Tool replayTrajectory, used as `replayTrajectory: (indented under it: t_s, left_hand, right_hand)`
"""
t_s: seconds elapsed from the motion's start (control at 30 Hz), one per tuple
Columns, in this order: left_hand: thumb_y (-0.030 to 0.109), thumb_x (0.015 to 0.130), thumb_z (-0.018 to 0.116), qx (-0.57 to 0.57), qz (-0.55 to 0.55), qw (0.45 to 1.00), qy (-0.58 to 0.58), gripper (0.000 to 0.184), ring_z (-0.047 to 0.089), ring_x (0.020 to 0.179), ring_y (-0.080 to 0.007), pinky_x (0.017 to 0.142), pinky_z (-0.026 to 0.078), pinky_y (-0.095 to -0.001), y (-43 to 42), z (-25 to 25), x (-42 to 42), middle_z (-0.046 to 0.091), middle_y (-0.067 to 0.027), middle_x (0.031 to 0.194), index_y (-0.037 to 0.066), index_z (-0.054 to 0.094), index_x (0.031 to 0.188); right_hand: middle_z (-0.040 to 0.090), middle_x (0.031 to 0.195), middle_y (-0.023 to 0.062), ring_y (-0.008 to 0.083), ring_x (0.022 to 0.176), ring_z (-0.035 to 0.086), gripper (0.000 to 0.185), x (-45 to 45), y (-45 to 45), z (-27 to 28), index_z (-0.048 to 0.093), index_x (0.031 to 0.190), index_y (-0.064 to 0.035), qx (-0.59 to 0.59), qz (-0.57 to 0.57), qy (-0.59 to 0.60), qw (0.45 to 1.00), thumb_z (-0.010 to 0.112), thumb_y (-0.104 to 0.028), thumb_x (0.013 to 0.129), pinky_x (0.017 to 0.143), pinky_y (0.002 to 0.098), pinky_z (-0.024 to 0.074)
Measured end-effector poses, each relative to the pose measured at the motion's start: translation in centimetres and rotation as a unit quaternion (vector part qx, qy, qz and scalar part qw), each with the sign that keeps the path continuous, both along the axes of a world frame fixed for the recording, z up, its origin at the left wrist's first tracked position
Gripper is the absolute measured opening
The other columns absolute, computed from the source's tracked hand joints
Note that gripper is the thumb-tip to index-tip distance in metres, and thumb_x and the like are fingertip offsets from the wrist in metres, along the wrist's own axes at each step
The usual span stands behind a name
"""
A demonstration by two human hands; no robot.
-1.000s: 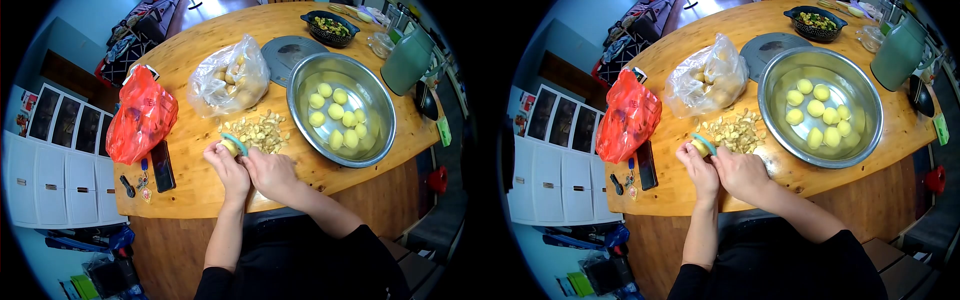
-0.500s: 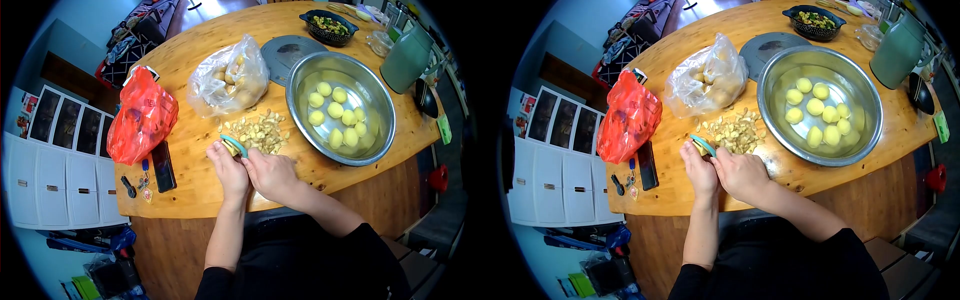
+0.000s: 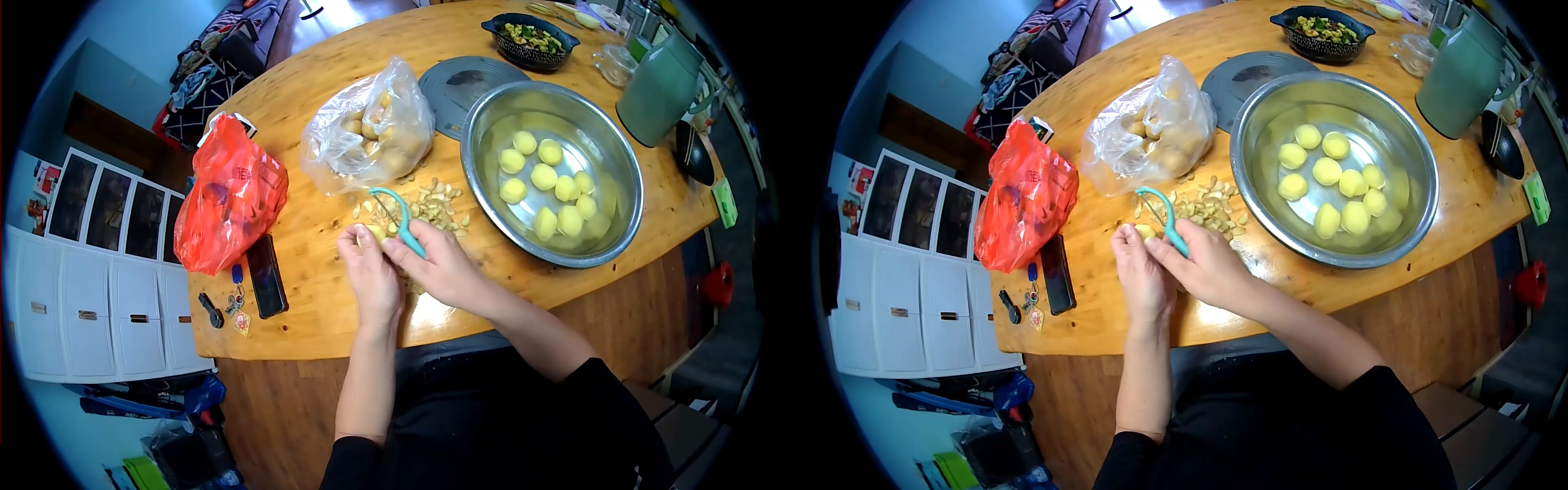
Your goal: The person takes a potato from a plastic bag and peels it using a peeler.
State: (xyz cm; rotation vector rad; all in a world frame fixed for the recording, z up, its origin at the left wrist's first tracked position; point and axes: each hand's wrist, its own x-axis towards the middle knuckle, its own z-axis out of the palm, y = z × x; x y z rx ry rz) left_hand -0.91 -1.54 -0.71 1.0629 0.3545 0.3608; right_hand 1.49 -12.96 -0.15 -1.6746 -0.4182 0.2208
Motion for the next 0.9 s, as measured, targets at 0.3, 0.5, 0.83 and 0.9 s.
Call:
replayTrajectory:
  t_s: [0.3, 0.5, 0.83, 0.9]
  left_hand:
    - [0.035, 0.113, 0.042, -0.079, -0.037, 0.996, -0.036, 0.029, 0.058, 0.081, -0.0147, 0.068, 0.052, -0.0304, 1.5, -0.4, -0.2, 0.061, -0.0086, 0.099, 0.009, 0.047, 0.124]
    - [0.041, 0.113, 0.041, -0.034, 0.009, 0.999, 0.005, 0.035, 0.057, 0.072, -0.014, 0.061, 0.048, -0.0262, 1.6, -0.4, 0.2, 0.061, -0.0061, 0.088, 0.008, 0.052, 0.119]
    - [0.038, 0.115, 0.031, 0.208, 0.126, 0.969, 0.036, 0.034, 0.05, 0.078, -0.0106, 0.067, 0.042, -0.0237, 1.0, -2.2, 0.6, 0.053, -0.0029, 0.093, 0.008, 0.046, 0.113]
    - [0.038, 0.115, 0.031, 0.265, 0.142, 0.953, 0.02, 0.033, 0.049, 0.076, -0.0106, 0.065, 0.041, -0.0245, 0.9, -2.4, 0.5, 0.052, -0.0028, 0.092, 0.008, 0.045, 0.112]
  right_hand:
    - [0.068, 0.073, 0.0086, 0.0164, 0.067, 0.066, 0.016, 0.9, 0.0, -1.8, 0.065, 0.097, -0.0008, 0.088, -0.027, 0.104, 0.99, 0.072, -0.014, 0.094, 0.061, 0.035, 0.0506]
    - [0.068, 0.076, 0.0189, 0.0398, 0.07, 0.068, 0.031, -0.6, -0.9, 0.0, 0.055, 0.088, -0.0049, -0.194, -0.039, -0.151, 0.969, 0.06, -0.032, 0.101, 0.061, 0.0505, 0.0521]
    - [0.066, 0.066, 0.0163, 0.0389, 0.058, 0.066, 0.022, -2.8, 0.0, -0.4, 0.053, 0.091, -0.0061, -0.193, -0.021, -0.231, 0.953, 0.053, -0.024, 0.104, 0.052, 0.0516, 0.0503]
    - [0.066, 0.066, 0.0168, 0.039, 0.058, 0.066, 0.022, -2.8, 0.0, -0.6, 0.053, 0.092, -0.0058, -0.195, -0.02, -0.236, 0.952, 0.053, -0.024, 0.104, 0.052, 0.0518, 0.05]
